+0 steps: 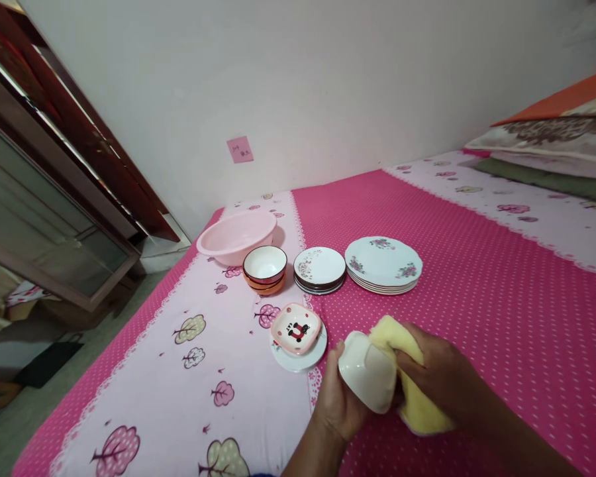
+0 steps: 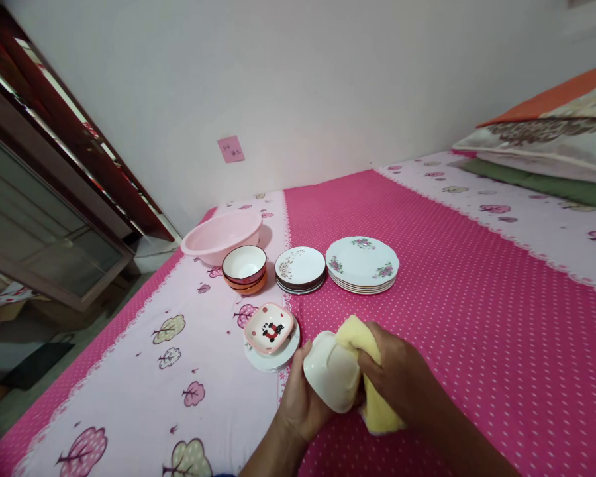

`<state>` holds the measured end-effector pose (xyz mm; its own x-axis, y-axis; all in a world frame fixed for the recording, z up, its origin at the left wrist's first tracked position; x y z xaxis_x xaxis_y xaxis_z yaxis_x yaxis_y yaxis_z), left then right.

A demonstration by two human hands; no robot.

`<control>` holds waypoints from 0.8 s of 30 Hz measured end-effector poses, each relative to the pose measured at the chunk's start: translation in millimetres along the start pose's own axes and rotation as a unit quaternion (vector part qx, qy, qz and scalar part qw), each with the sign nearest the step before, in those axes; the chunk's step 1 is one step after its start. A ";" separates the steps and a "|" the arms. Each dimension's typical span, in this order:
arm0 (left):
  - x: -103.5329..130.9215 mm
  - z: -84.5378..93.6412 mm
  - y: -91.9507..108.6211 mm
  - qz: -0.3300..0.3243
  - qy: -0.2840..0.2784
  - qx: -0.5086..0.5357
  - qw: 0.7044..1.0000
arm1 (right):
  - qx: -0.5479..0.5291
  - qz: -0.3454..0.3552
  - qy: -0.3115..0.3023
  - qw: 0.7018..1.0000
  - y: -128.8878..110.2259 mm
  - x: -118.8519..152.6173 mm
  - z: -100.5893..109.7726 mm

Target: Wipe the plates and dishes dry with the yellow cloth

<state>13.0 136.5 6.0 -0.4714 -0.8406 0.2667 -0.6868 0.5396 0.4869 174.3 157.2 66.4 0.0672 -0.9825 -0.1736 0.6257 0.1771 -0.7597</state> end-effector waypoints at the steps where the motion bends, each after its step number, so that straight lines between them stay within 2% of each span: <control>1: -0.4 -0.5 1.1 0.009 -0.011 0.002 1.000 | 0.016 0.003 0.000 1.000 0.5 1.0 -0.8; 5: -0.9 -2.2 5.4 0.031 -0.059 0.009 0.998 | 0.078 0.047 0.018 0.996 4.2 5.5 -3.1; 8: -1.3 -1.9 8.2 0.028 -0.070 0.024 0.997 | 0.074 0.134 0.037 0.988 0.3 9.0 -2.4; 13: -1.9 -6.3 8.9 0.018 -0.038 0.029 0.999 | 0.036 0.311 0.080 0.946 -27.1 19.9 -0.8; 16: -1.5 -9.6 7.0 -0.003 -0.004 0.010 1.000 | 0.043 0.376 0.084 0.922 -44.1 30.3 -10.5; 21: -1.0 3.1 -1.4 -0.032 0.036 -0.037 0.998 | 0.044 0.416 0.078 0.905 -59.5 42.6 -34.7; 24: -2.1 14.0 -4.2 -0.045 0.029 -0.044 0.998 | 0.029 0.433 0.076 0.898 -63.8 43.6 -39.9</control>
<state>9.1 136.7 -8.3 -0.3754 -0.8882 0.2650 -0.6721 0.4578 0.5820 106.3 105.4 82.3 0.4437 -0.4588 -0.7698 0.4292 0.8629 -0.2668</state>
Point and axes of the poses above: each hand's wrist, its own x-axis away from the middle knuckle, its own z-axis out of the back of the hand, y = z × x, the point moved 3 cm from there along -x, towards the middle knuckle, and after that the axes turned 11 degrees about -x, right-handed, at the moved point
